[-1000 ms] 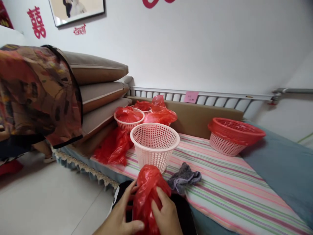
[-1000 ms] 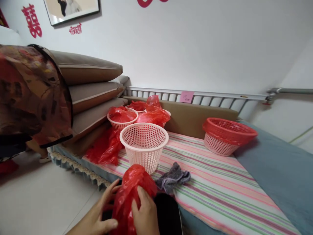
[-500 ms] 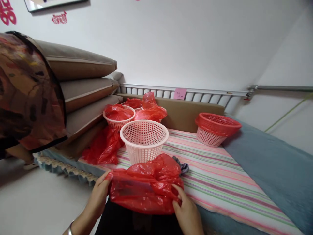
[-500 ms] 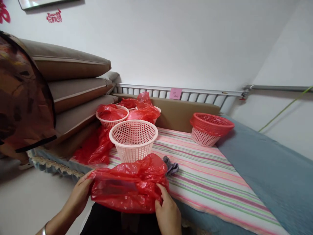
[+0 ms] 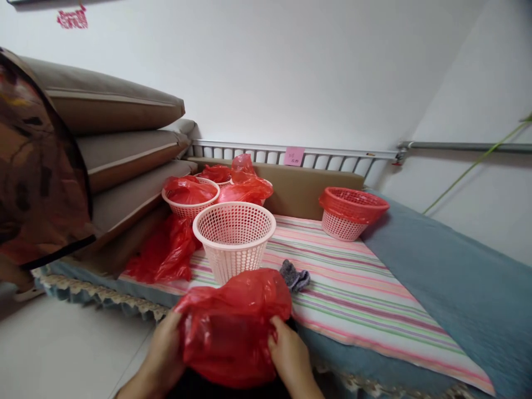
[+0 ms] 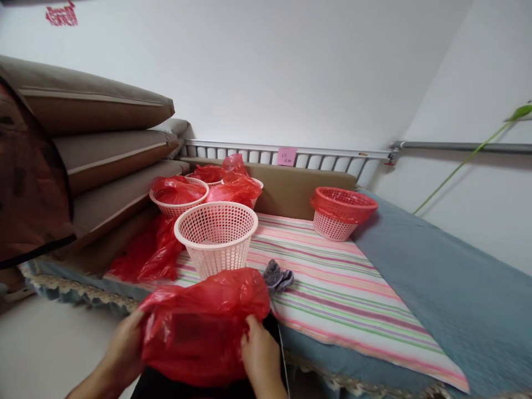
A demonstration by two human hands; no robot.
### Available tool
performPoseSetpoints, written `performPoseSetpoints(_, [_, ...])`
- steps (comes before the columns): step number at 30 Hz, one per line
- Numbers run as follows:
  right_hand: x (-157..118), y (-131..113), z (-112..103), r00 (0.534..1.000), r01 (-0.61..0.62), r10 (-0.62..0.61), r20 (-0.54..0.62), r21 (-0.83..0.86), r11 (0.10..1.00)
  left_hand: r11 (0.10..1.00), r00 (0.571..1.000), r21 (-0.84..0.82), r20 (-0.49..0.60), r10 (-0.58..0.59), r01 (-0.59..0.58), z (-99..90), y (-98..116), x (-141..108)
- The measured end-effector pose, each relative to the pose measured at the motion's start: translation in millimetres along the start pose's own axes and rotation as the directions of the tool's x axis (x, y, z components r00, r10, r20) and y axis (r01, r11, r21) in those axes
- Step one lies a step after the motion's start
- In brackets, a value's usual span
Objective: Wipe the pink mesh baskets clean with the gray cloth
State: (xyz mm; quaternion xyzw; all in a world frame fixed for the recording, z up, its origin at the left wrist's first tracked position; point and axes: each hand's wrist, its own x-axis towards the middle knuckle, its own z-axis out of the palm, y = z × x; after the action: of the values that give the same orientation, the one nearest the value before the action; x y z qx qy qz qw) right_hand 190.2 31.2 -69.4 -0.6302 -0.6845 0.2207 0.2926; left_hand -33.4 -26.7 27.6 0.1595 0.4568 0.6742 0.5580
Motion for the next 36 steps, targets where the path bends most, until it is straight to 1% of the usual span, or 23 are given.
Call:
performPoseSetpoints(2, [8.0, 19.9, -15.5, 0.994, -0.091, 0.088, -0.068, -0.043, 0.995, 0.998, 0.994, -0.046, -0.097, 0.041, -0.046, -14.5, 10.3, 6.6])
performPoseSetpoints(3, [10.8, 29.4, -25.3, 0.987, -0.125, 0.123, -0.103, -0.017, 0.992, 0.998, 0.991, -0.046, -0.131, 0.042, -0.049, -24.0, 12.3, 9.0])
performPoseSetpoints(5, [12.6, 44.0, -44.7, 0.968, -0.156, 0.178, -0.178, 0.132, 0.979, 0.999, 0.983, -0.035, -0.182, 0.013, -0.02, -44.8, 8.9, 11.8])
performPoseSetpoints(7, [9.9, 49.3, -60.0, 0.944, -0.113, 0.222, -0.242, 0.397, 0.911, 0.998, 0.979, -0.05, -0.202, -0.036, 0.026, -64.9, -2.7, 13.1])
performPoseSetpoints(9, [4.5, 44.4, -70.2, 0.917, -0.043, 0.296, -0.269, 0.668, 0.743, 0.994, 0.978, -0.017, -0.176, -0.11, 0.109, -81.8, -18.6, 15.5])
performPoseSetpoints(11, [-1.4, 32.0, -76.8, 0.912, -0.024, 0.358, -0.202, 0.844, 0.536, 0.97, 0.977, 0.131, -0.083, -0.197, 0.206, -93.0, -33.6, 20.2])
performPoseSetpoints(12, [-4.2, 24.2, -79.3, 0.919, -0.036, 0.365, -0.149, 0.891, 0.453, 0.948, 0.977, 0.235, -0.017, -0.214, 0.213, -95.7, -38.7, 22.6])
performPoseSetpoints(13, [-6.7, 16.2, -81.4, 0.931, -0.054, 0.353, -0.095, 0.919, 0.39, 0.927, 0.978, 0.333, 0.055, -0.201, 0.172, -95.8, -41.3, 24.4])
performPoseSetpoints(15, [-10.8, 0.8, -84.2, 0.955, -0.084, 0.297, -0.014, 0.945, 0.316, 0.881, 0.978, 0.472, 0.192, -0.083, -0.018, -87.4, -36.9, 22.9])
performPoseSetpoints(17, [-13.5, -12.5, -84.7, 0.972, -0.086, 0.236, 0.016, 0.953, 0.29, 0.804, 0.955, 0.548, 0.284, 0.081, -0.231, -67.3, -20.4, 12.5])
performPoseSetpoints(18, [-14.1, -18.2, -84.3, 0.978, -0.075, 0.209, 0.012, 0.952, 0.298, 0.744, 0.929, 0.577, 0.332, 0.161, -0.336, -53.7, -9.5, 4.5])
performPoseSetpoints(19, [-14.2, -23.4, -83.7, 0.982, -0.056, 0.186, -0.005, 0.945, 0.323, 0.687, 0.904, 0.604, 0.378, 0.2, -0.405, -38.7, 1.7, -4.4])
performPoseSetpoints(20, [-13.9, -28.3, -83.3, 0.985, -0.033, 0.17, -0.032, 0.931, 0.364, 0.638, 0.876, 0.613, 0.423, 0.232, -0.465, -23.2, 12.0, -13.0])
performPoseSetpoints(21, [-13.4, -32.9, -83.2, 0.986, -0.009, 0.155, -0.062, 0.909, 0.418, 0.614, 0.855, 0.609, 0.458, 0.244, -0.502, -8.1, 20.1, -20.4])
performPoseSetpoints(22, [-12.7, -37.5, -83.9, 0.986, 0.014, 0.141, -0.092, 0.878, 0.478, 0.619, 0.842, 0.595, 0.488, 0.23, -0.513, 6.0, 25.6, -25.3])
performPoseSetpoints(24, [-11.8, -46.7, -87.3, 0.986, 0.057, 0.095, -0.14, 0.804, 0.592, 0.644, 0.817, 0.564, 0.551, 0.172, -0.516, 28.6, 27.4, -25.5])
performPoseSetpoints(26, [-12.0, -54.9, -93.1, 0.992, 0.093, 0.001, -0.124, 0.749, 0.656, 0.597, 0.795, 0.58, 0.582, 0.172, -0.554, 43.1, 20.3, -12.7])
performPoseSetpoints(27, [-12.4, -57.8, -96.3, 0.994, 0.104, -0.055, -0.091, 0.746, 0.658, 0.551, 0.791, 0.612, 0.592, 0.155, -0.567, 47.9, 15.8, -3.0])
performPoseSetpoints(28, [-12.9, -59.3, -99.2, 0.994, 0.103, -0.103, -0.048, 0.764, 0.637, 0.506, 0.776, 0.639, 0.623, 0.101, -0.579, 51.4, 11.8, 7.6])
performPoseSetpoints(29, [-13.3, -59.2, -101.5, 0.991, 0.084, -0.135, -0.003, 0.797, 0.598, 0.472, 0.769, 0.653, 0.634, 0.089, -0.593, 54.0, 8.9, 17.8])
performPoseSetpoints(31, [-13.3, -54.3, -102.8, 0.992, 0.019, -0.117, 0.045, 0.867, 0.497, 0.453, 0.762, 0.65, 0.638, 0.113, -0.611, 57.9, 7.5, 33.6])
performPoseSetpoints(33, [-12.2, -46.4, -97.2, 0.998, -0.03, -0.04, 0.052, 0.904, 0.426, 0.488, 0.763, 0.619, 0.623, 0.171, -0.615, 61.1, 9.1, 40.0])
performPoseSetpoints(36, [-9.1, -42.0, -74.7, 1.0, -0.014, 0.004, 0.014, 0.926, 0.378, 0.57, 0.758, 0.564, 0.629, 0.172, -0.598, 66.7, 7.3, 33.7])
